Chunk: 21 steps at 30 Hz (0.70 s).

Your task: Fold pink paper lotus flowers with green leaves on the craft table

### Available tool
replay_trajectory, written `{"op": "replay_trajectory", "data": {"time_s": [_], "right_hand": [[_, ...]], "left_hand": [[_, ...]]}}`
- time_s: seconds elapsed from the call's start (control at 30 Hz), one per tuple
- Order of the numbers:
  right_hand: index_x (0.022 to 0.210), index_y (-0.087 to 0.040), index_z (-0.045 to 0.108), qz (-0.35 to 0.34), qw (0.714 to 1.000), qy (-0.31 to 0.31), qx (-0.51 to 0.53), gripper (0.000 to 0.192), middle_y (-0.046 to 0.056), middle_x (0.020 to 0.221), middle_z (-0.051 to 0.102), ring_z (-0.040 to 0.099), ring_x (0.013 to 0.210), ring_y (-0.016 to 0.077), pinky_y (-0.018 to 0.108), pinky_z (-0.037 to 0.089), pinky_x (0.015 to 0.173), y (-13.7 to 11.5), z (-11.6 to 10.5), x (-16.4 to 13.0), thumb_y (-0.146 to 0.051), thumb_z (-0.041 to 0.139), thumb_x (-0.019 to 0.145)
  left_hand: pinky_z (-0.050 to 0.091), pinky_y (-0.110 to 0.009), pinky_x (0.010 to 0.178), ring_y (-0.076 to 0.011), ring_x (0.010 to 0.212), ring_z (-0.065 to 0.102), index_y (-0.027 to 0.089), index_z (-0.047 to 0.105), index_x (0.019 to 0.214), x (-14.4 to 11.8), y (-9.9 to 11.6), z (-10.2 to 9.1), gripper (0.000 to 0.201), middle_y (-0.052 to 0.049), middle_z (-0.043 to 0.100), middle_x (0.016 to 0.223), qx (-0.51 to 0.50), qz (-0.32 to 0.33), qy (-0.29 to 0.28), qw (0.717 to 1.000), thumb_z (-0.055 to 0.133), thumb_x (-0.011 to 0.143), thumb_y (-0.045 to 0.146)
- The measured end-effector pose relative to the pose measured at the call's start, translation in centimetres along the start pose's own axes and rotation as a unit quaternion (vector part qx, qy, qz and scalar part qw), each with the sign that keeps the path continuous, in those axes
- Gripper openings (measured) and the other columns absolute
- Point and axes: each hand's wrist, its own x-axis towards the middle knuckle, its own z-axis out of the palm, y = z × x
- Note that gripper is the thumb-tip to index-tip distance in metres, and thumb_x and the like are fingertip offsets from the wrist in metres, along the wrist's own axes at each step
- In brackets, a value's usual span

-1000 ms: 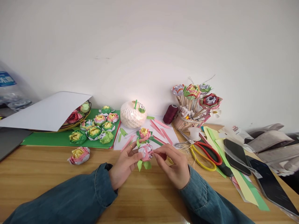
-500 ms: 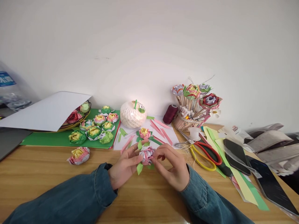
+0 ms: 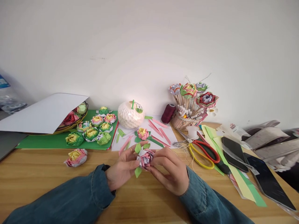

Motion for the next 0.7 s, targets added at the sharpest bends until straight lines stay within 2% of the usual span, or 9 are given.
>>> {"op": "replay_trajectory", "data": {"time_s": [0.37,0.6,0.7], "right_hand": [[0.08,-0.017,0.057,-0.029,1.0,-0.003,0.008,0.01,0.005,0.069,0.061,0.056,0.065,0.0145,0.028,0.051,0.06,0.07,-0.15,0.14,-0.009,0.06,0.074],[0.076,-0.018,0.056,-0.049,0.998,-0.017,0.021,0.011,0.004,0.068,0.06,0.056,0.065,0.0144,0.027,0.049,0.059,0.13,-0.26,0.38,-0.008,0.056,0.074],[0.075,-0.018,0.056,-0.05,0.998,-0.028,0.019,0.011,0.004,0.067,0.058,0.054,0.063,0.0146,0.027,0.048,0.057,0.15,-0.26,0.36,-0.008,0.055,0.072]], "left_hand": [[0.042,-0.027,0.077,-0.0194,0.097,0.054,0.026,0.052,0.113,-0.04,0.01,0.08,0.05,-0.005,0.059,0.108,0.004,-0.002,-0.011,1.0,0.067,0.068,0.015],[0.041,-0.022,0.076,-0.0137,0.089,0.056,0.026,0.055,0.11,-0.08,-0.06,0.01,0.048,-0.003,0.061,0.103,0.011,-0.009,0.0,1.0,0.069,0.066,0.014],[0.04,-0.023,0.077,-0.0145,0.088,0.055,0.026,0.055,0.111,-0.1,-0.13,0.03,0.049,-0.004,0.062,0.101,0.029,-0.019,0.01,0.999,0.07,0.066,0.016]]}}
